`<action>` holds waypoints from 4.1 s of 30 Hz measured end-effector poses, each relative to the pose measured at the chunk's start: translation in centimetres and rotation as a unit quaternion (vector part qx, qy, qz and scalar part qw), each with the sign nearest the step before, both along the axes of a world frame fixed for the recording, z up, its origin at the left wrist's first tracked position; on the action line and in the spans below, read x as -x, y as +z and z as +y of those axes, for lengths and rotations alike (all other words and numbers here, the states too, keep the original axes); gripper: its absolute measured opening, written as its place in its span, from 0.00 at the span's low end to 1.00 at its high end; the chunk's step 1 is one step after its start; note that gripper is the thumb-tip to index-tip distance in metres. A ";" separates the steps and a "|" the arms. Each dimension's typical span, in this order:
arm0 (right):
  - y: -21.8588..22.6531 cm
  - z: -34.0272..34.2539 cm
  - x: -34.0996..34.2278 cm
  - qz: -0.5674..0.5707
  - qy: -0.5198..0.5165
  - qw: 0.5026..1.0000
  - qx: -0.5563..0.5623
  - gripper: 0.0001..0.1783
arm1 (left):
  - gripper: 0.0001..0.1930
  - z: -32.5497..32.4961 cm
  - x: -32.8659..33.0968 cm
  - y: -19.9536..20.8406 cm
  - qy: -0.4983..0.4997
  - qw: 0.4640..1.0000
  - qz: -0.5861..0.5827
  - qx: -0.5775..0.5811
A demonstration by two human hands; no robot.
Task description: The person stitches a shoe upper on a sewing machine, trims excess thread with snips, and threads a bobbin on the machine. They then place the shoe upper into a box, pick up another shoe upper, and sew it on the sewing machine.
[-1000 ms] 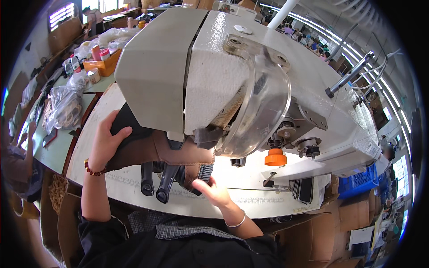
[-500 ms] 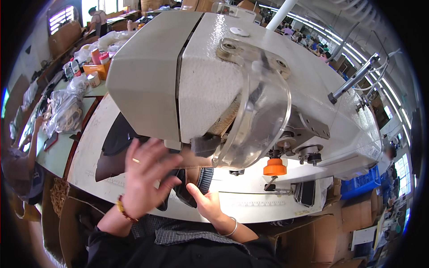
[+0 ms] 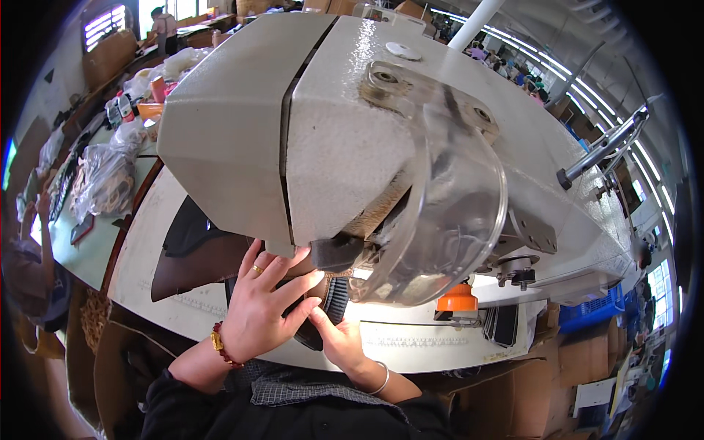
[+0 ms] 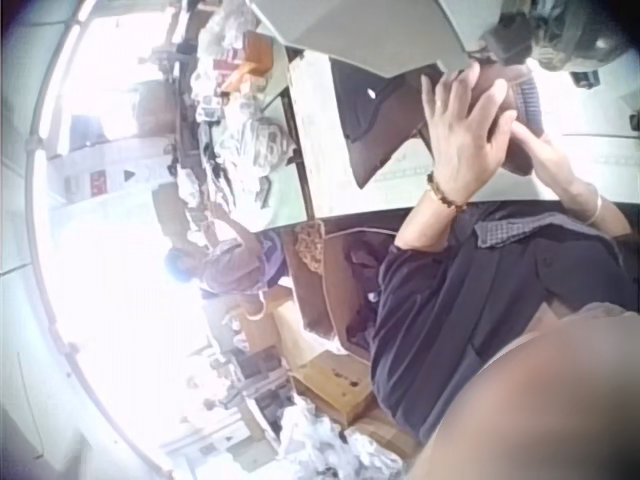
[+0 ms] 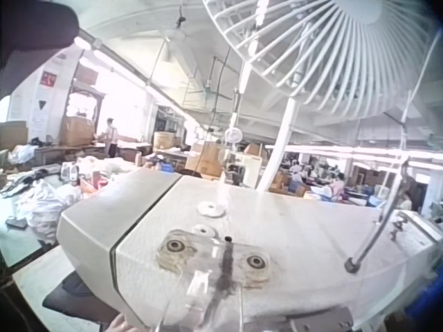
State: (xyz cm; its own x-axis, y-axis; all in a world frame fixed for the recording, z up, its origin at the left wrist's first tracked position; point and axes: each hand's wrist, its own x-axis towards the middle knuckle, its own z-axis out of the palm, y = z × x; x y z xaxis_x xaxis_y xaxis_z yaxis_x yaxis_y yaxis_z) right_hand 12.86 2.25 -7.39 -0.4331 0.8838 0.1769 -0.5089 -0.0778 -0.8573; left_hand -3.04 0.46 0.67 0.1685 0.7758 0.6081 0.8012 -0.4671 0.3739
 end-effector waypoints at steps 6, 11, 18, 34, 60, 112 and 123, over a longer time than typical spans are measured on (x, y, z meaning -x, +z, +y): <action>-0.1 0.6 0.1 -0.002 -0.004 1.000 -0.002 0.13 | 0.13 0.6 0.0 0.0 0.004 1.000 0.009 0.004; -1.5 1.0 -0.2 -0.058 0.011 0.998 0.026 0.16 | 0.11 1.0 -0.1 0.6 0.020 0.999 0.034 -0.036; -3.5 1.7 -0.6 -0.141 -0.018 0.990 0.009 0.17 | 0.08 1.9 -0.1 0.4 0.025 0.994 0.018 -0.104; 2.4 2.7 0.1 -0.098 -0.063 0.993 0.021 0.17 | 0.10 3.1 0.1 -0.4 0.053 0.990 0.055 -0.121; 0.6 4.0 0.3 -0.050 -0.041 0.997 -0.044 0.11 | 0.08 3.2 -0.6 -0.5 0.039 0.996 -0.049 -0.058; -5.9 2.2 -31.3 -0.773 -0.280 0.406 -0.399 0.12 | 0.24 -9.6 3.4 -9.2 0.075 0.995 0.002 0.068; -3.5 -2.1 -16.7 -0.498 -0.236 0.808 -0.208 0.12 | 0.23 -9.6 3.4 -8.9 0.075 0.995 0.016 0.061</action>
